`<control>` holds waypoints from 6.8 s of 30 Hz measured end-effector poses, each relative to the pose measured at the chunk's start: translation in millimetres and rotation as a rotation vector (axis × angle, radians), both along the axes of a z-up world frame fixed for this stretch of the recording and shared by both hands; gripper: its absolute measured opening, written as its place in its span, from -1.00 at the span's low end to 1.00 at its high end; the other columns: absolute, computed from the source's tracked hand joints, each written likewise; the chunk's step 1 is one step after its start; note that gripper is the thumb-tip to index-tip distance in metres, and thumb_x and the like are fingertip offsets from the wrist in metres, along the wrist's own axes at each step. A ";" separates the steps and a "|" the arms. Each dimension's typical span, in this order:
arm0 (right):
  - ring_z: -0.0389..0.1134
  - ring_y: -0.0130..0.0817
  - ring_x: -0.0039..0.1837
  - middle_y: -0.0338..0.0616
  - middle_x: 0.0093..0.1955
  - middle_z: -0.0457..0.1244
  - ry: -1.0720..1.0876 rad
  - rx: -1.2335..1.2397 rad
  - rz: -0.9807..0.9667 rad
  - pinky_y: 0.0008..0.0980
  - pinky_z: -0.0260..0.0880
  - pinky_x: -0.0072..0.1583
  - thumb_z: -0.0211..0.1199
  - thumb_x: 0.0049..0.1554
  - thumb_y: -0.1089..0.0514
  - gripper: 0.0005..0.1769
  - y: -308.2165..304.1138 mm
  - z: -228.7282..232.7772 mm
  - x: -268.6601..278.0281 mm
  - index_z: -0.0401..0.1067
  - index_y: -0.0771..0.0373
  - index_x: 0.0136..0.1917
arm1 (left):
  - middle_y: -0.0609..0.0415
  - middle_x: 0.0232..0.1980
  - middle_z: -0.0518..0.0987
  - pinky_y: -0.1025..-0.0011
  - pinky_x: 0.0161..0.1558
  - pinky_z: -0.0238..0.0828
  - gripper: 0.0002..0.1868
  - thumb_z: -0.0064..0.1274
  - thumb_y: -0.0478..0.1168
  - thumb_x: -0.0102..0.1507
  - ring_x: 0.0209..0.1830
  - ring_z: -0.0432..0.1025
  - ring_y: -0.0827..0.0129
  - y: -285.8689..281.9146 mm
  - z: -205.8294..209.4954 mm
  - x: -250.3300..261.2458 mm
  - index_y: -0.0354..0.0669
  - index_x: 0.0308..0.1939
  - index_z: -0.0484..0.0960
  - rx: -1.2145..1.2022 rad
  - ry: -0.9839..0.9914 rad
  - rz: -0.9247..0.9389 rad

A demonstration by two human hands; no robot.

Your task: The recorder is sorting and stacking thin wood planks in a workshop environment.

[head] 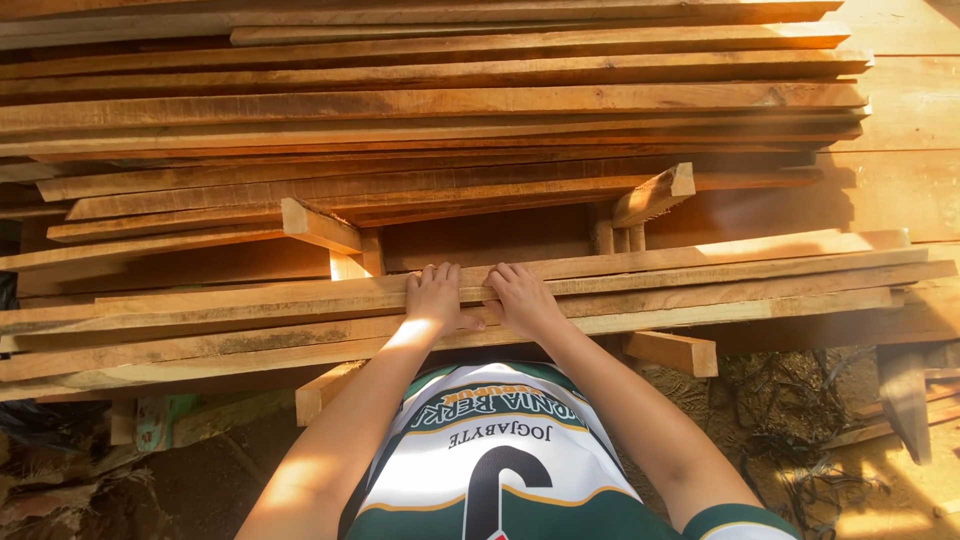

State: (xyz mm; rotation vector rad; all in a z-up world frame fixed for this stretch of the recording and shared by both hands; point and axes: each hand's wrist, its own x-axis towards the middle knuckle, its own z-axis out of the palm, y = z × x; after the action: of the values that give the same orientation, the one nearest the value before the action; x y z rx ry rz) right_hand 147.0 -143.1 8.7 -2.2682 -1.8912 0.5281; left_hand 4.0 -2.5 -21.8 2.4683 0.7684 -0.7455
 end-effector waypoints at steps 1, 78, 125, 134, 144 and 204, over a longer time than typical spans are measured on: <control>0.28 -0.19 0.25 -0.27 0.06 0.20 0.002 -0.004 0.006 -0.18 0.35 0.11 0.24 0.09 -0.09 -0.68 -1.0 3.8 -1.8 0.36 0.05 0.06 | 0.04 0.52 0.24 -0.17 0.42 0.01 0.28 0.35 0.43 -0.12 0.55 0.05 0.05 0.5 3.2 1.3 -0.10 0.48 0.14 -0.004 0.002 0.006; 0.12 -0.10 0.43 -0.19 0.27 0.20 -0.121 0.102 -0.421 0.22 -0.03 0.44 0.11 0.23 -0.43 -0.34 253.2 21.3 238.8 0.40 0.03 0.36 | 0.04 0.27 0.49 -0.13 0.24 0.28 -0.58 -0.01 0.06 0.36 0.34 0.33 -0.02 252.1 53.6 213.2 0.03 0.24 0.51 0.263 -0.624 0.397; 0.43 0.15 0.19 -0.02 0.04 0.46 0.193 -0.406 -0.427 0.00 0.40 0.24 0.14 0.02 -0.56 -0.34 66.9 239.3 112.0 0.60 -0.14 0.12 | 0.08 -0.22 0.71 0.23 -0.06 0.50 -0.22 -0.16 0.67 0.08 -0.06 0.63 0.11 128.9 280.2 72.7 0.21 -0.16 0.76 0.192 -0.003 -0.143; 0.43 -0.01 0.24 -0.18 0.08 0.46 0.328 -0.522 -0.493 -0.10 0.37 0.27 0.26 -0.08 -0.55 -0.33 23.8 192.1 72.5 0.60 -0.20 0.14 | 0.15 -0.21 0.66 0.38 -0.03 0.45 -0.23 -0.30 0.59 0.27 -0.06 0.59 0.30 76.1 227.7 27.9 0.06 -0.11 0.66 -0.107 0.128 -0.021; 0.29 -0.33 0.28 -0.41 0.15 0.35 0.127 -0.114 -0.396 -0.21 0.09 0.39 0.43 0.00 -0.35 -0.38 5.9 22.7 70.6 0.51 -0.05 0.22 | 0.22 0.01 0.67 0.26 0.12 0.20 -0.45 0.23 0.36 0.14 0.17 0.46 0.26 71.6 61.2 6.9 0.12 0.00 0.65 -0.111 -0.197 0.247; 0.36 -0.22 0.30 -0.28 0.20 0.37 0.001 0.024 0.025 -0.18 0.38 0.19 0.19 0.21 -0.15 -0.61 -12.6 -8.0 51.6 0.44 0.02 0.23 | -0.05 0.14 0.60 -0.02 0.15 0.27 -0.35 0.32 0.11 0.11 0.20 0.49 -0.13 44.5 50.6 18.6 -0.07 0.20 0.58 -0.146 0.012 0.034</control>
State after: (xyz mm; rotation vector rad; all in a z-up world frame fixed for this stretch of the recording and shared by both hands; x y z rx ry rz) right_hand 198.6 -155.8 0.6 -2.2318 -1.9170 0.5073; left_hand 22.6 42.0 28.8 2.3170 0.7312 -0.7764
